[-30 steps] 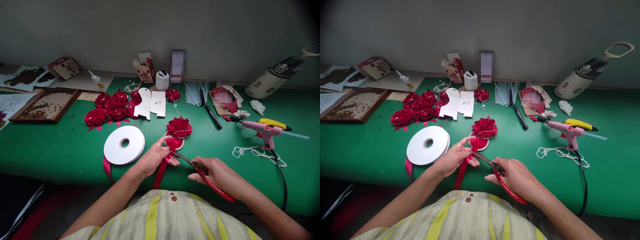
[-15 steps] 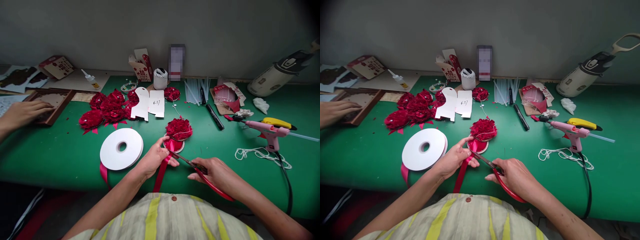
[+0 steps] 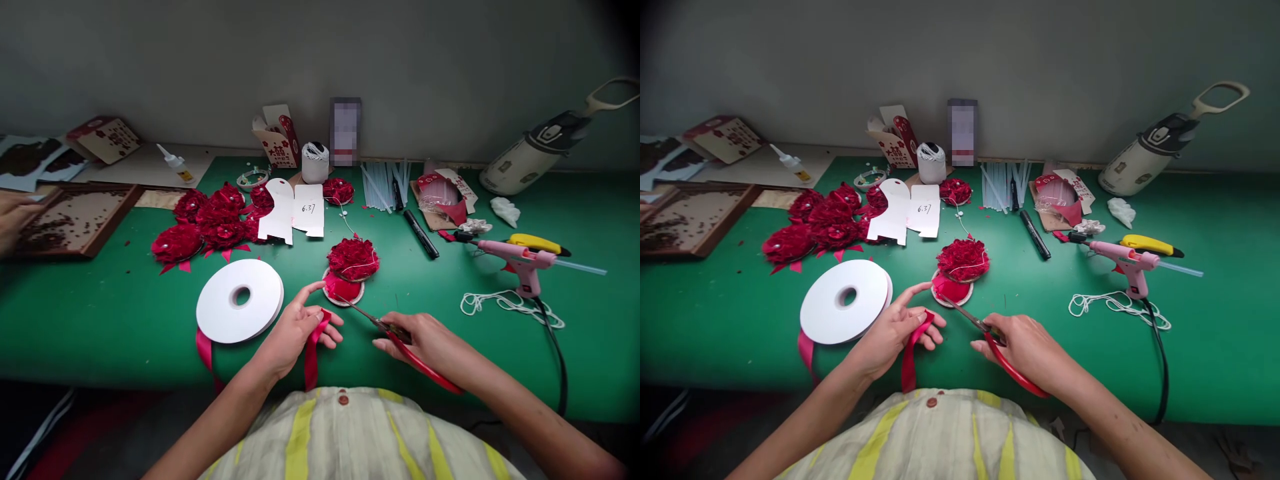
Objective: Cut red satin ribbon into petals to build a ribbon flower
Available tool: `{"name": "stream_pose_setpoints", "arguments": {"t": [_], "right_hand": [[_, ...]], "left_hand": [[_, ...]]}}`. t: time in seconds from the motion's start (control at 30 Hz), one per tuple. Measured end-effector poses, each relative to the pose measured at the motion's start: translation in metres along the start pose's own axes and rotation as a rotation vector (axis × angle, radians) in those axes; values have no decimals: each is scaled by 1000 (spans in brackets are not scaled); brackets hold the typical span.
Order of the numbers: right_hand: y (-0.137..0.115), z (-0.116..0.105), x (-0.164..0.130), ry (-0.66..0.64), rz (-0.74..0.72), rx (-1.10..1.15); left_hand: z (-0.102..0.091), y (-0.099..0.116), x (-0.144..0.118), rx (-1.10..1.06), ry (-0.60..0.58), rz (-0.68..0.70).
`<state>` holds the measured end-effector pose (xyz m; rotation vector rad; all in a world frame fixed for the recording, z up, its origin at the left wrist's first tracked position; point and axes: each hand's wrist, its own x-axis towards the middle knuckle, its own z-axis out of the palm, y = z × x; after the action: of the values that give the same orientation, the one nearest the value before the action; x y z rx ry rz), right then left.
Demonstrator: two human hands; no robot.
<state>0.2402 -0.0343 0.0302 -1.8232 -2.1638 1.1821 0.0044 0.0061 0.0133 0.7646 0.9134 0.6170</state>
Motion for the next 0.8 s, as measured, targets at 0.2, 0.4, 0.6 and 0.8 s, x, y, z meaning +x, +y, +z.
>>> {"name": "stream_pose_setpoints", "arguments": {"t": [0.2, 0.4, 0.6, 0.8], "right_hand": [[-14, 3, 1, 186, -10, 332], [-55, 26, 24, 389, -46, 751], [-54, 50, 33, 491, -52, 783], [-49, 42, 34, 586, -49, 795]], "left_hand": [[14, -1, -6, -85, 71, 108], [36, -1, -7, -184, 45, 190], [42, -10, -3, -175, 95, 181], [33, -11, -11, -77, 68, 142]]}}
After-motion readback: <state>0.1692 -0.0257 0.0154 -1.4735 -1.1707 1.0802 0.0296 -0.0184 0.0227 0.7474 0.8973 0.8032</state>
